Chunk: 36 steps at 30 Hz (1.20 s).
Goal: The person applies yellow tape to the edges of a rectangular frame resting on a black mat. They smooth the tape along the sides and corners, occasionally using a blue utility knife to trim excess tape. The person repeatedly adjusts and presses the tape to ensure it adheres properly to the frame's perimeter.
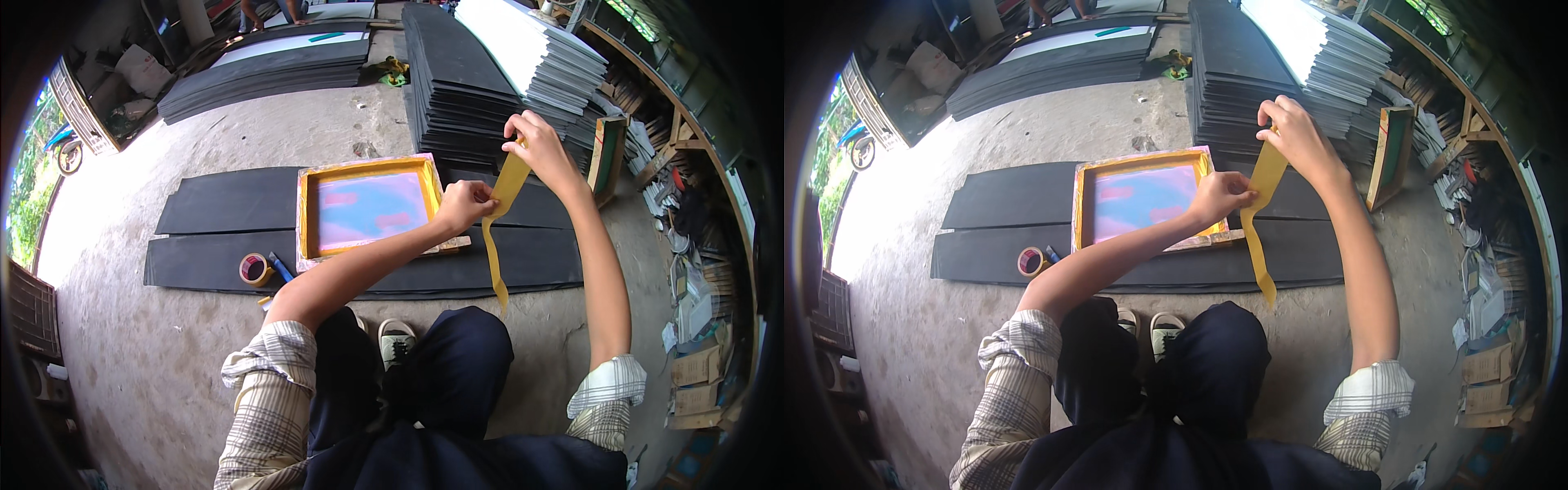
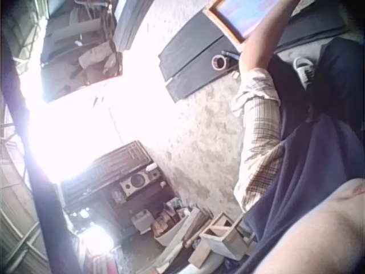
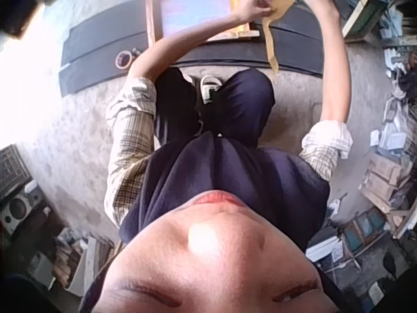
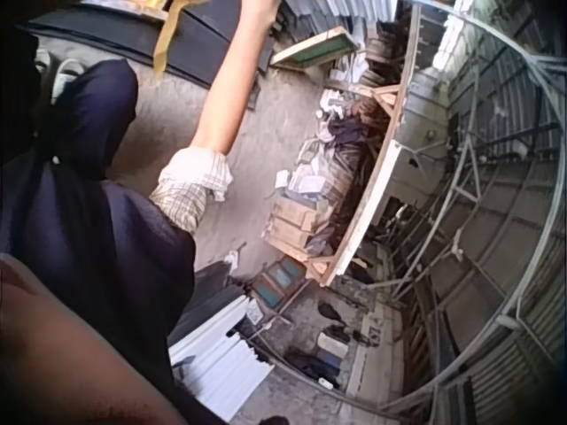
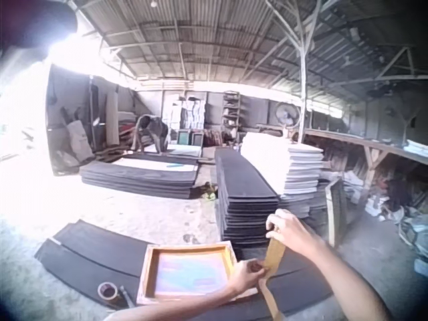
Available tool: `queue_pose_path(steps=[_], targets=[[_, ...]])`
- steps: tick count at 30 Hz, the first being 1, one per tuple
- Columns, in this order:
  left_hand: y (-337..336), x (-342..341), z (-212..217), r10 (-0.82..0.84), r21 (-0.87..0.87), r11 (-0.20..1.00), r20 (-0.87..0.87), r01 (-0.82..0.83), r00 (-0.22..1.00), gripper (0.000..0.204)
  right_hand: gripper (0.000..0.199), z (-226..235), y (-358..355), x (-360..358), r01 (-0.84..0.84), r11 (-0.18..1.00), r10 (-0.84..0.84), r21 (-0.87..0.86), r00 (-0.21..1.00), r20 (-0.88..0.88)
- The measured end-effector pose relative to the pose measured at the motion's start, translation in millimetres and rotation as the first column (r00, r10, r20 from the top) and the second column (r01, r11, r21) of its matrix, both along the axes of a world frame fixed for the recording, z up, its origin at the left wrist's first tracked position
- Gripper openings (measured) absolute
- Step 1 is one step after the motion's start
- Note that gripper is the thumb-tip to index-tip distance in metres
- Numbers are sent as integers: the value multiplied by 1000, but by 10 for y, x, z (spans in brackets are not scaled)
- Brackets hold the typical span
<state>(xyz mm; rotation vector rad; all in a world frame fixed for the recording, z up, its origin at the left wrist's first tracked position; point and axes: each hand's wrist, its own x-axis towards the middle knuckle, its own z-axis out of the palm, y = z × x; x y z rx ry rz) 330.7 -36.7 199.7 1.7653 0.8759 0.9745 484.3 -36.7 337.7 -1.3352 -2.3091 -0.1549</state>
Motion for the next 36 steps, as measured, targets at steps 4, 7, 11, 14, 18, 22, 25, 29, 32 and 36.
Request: queue_pose_path(steps=[4,7,11,14,18,22,25,29,32,36], targets=[[59,-126,-57,36,58,998,-138,-29,990,30,20,20,-73,53,24,998,-25,-59,1000,-15],[105,-245,-92,54,75,997,-242,-37,969,33,17,-34,-67,56,4,998,-7,-70,999,-41],[211,-434,-127,144,157,981,-219,-111,965,32,15,-74,-40,24,-45,997,39,-68,996,-85],[294,-542,-118,323,265,925,-174,-272,930,32,15,-115,8,-32,-94,994,88,-54,991,-106],[354,-631,-76,470,35,880,-205,-474,858,30,15,-114,39,-143,-97,994,91,-42,987,-135],[529,-879,-260,590,466,742,-113,-482,800,30,18,-14,45,-257,-119,993,120,14,980,-156],[609,-907,-249,479,261,857,-88,-444,873,30,18,16,75,-283,-134,991,137,32,982,-131],[557,-891,-262,412,-51,911,77,-409,908,29,18,101,26,-281,-122,991,129,56,984,-126],[576,-990,-391,486,344,838,-120,-423,866,31,19,230,21,-227,-103,989,117,108,985,-129],[611,-1158,-565,393,204,912,-183,-356,901,35,17,452,-73,-114,-42,988,64,147,987,-150]])
